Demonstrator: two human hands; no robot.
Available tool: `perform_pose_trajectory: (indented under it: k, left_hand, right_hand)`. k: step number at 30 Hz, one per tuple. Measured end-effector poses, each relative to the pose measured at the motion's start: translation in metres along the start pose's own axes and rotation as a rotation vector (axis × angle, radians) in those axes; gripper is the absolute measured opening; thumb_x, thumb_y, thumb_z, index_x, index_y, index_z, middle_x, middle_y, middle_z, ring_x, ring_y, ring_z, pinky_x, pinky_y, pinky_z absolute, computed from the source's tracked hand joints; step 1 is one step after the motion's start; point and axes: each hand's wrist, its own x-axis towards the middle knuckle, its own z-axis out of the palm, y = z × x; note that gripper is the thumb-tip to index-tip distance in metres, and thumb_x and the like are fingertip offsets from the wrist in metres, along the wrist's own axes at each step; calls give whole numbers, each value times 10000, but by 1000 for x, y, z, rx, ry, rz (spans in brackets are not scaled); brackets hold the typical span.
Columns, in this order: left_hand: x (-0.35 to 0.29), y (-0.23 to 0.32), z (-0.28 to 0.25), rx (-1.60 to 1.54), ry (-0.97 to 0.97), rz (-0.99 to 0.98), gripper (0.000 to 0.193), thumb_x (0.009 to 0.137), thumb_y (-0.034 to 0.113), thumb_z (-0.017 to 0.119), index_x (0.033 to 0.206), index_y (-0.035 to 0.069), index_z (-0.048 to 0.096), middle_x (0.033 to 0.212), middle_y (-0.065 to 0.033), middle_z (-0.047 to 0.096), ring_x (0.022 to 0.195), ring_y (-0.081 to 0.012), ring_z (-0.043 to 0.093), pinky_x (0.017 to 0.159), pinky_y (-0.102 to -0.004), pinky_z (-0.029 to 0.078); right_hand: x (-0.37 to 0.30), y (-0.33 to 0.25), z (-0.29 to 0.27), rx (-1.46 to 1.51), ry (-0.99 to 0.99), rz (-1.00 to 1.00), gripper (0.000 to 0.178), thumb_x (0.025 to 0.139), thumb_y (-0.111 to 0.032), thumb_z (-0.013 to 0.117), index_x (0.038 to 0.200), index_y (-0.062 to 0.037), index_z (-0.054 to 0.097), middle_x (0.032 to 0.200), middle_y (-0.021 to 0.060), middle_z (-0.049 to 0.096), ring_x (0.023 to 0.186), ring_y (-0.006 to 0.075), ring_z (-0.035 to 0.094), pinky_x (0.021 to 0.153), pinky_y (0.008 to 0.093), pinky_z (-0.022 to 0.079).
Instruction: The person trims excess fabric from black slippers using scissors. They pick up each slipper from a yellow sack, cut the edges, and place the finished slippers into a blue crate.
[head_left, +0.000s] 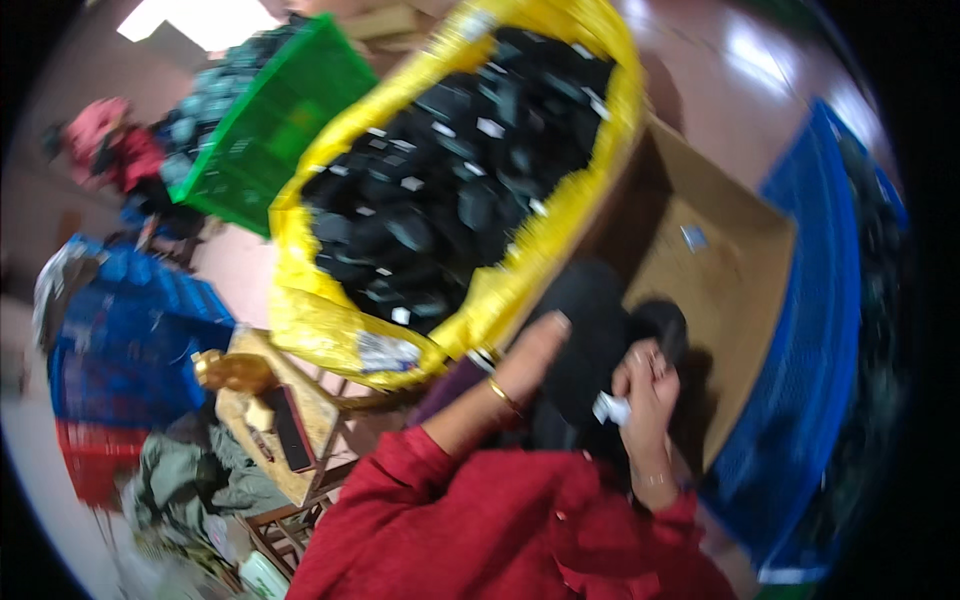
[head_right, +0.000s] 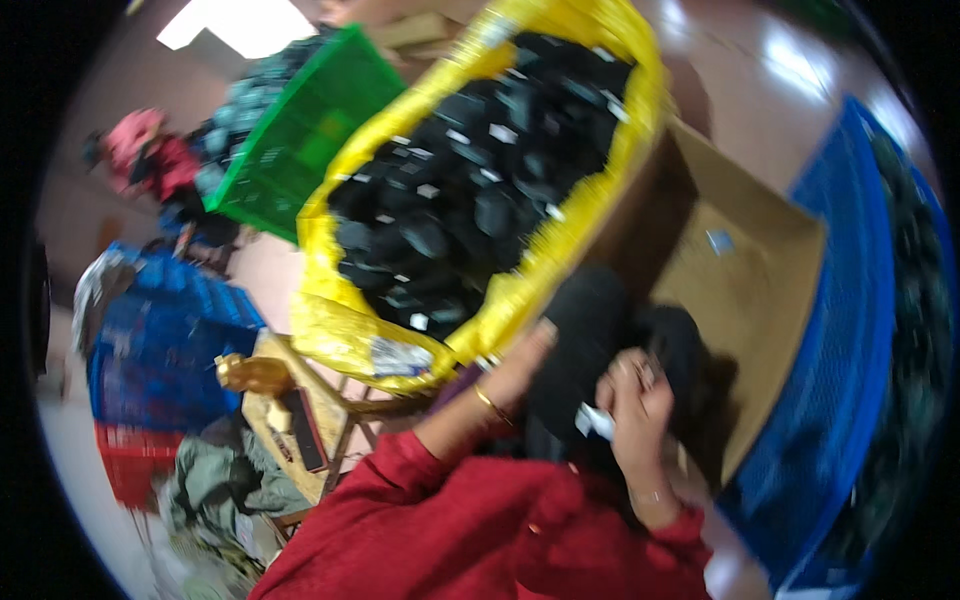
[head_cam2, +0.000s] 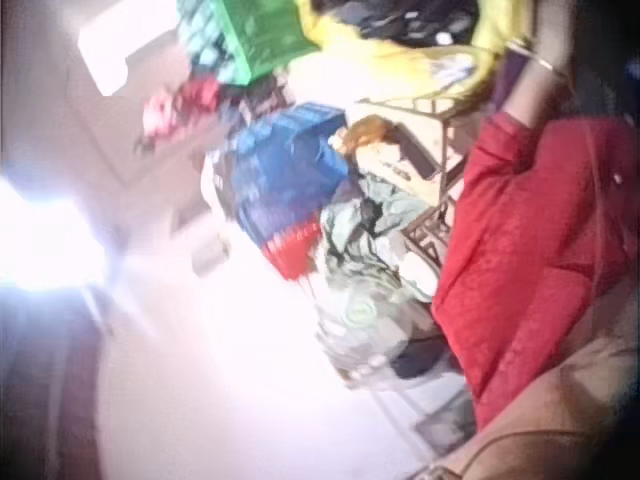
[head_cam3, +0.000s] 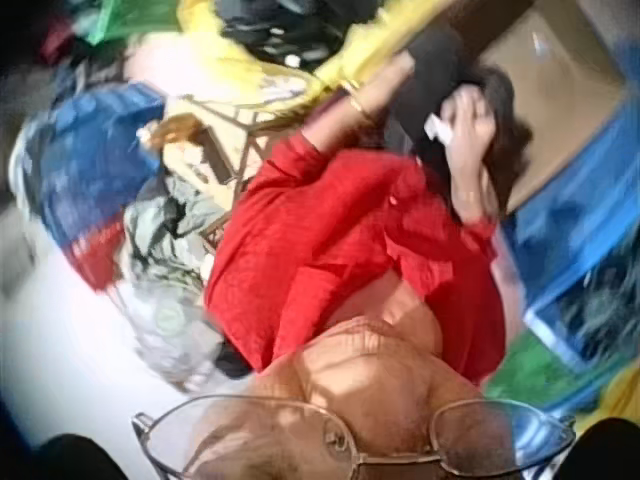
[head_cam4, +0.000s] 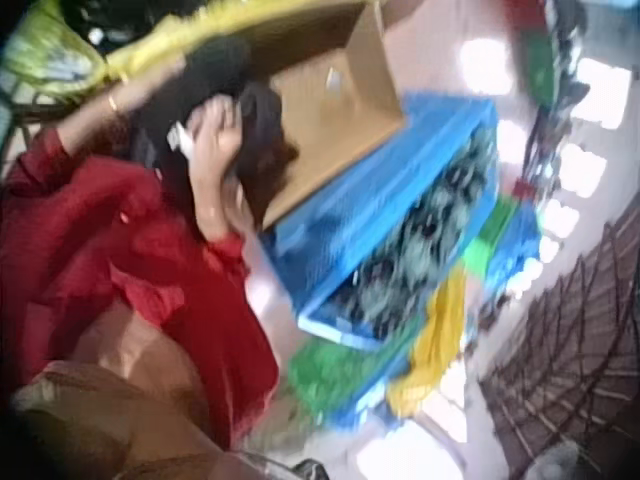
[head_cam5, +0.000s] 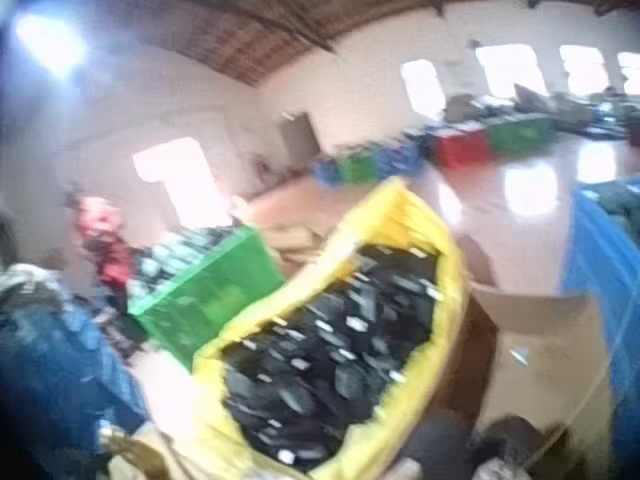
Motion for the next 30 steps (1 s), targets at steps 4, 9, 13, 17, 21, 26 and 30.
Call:
perform_pose_trajectory:
  k: [4, 9, 13, 17, 21, 26, 30]
  left_hand:
    - [-7, 18, 9, -411, -79, -286, 473, 958, 401, 390, 1248, 36, 469, 1097, -95, 606, 906, -182, 621, 790, -309, 524]
    - [1, 1, 17, -481, -75, -334, 408, 919, 365, 463, 1156, 39, 521, 903, -66, 599, 739, -165, 579, 663, -297, 497]
    - [4, -5, 5, -463, -226, -319, 438, 956, 401, 402, 1208, 57, 505, 1039, -56, 622, 866, -144, 622, 747, -272, 527]
    - [3, 5, 14, -364, -217, -261, 442, 968, 396, 370, 1218, 51, 490, 1087, -64, 600, 931, -147, 605, 792, -279, 512]
    - [5, 13, 20, -308, -157, -255, 439, 977, 369, 355, 1234, 32, 472, 1150, -87, 572, 1003, -159, 579, 851, -290, 482]
    - [5, 20, 22, -215, 8, -209, 436, 973, 355, 378, 1228, 14, 474, 1152, -87, 571, 1030, -161, 566, 887, -278, 454]
    - [6, 25, 20, -137, 57, -81, 373, 974, 335, 391, 1144, 28, 518, 1077, -54, 584, 976, -127, 564, 856, -255, 455]
  right_hand:
    - [-10, -17, -13, -38, 68, 10, 139, 943, -128, 463, 820, -63, 467, 602, 3, 495, 499, 43, 410, 449, 192, 299]
    - [-9, -22, -31, -98, 23, -32, 42, 900, -58, 521, 888, -30, 492, 698, -1, 511, 562, 42, 467, 514, 186, 376]
    - [-2, -27, -22, -198, -44, -114, 121, 839, -34, 609, 919, -9, 522, 744, 2, 565, 611, 34, 519, 549, 184, 420]
    - [5, -36, -10, -406, -82, -130, 238, 786, -73, 692, 954, -5, 538, 715, 20, 598, 634, 35, 551, 574, 187, 448]
    - [5, -35, -6, -490, -48, -233, 276, 767, -92, 720, 959, -9, 541, 749, 32, 623, 638, 49, 573, 583, 200, 468]
    - [-4, -36, -22, -597, 11, -279, 211, 749, -69, 723, 894, -26, 576, 661, 22, 607, 586, 65, 586, 533, 207, 457]
    - [-14, -46, -27, -804, -64, -317, 217, 722, -74, 739, 867, -33, 583, 634, 33, 582, 543, 96, 571, 500, 217, 435]
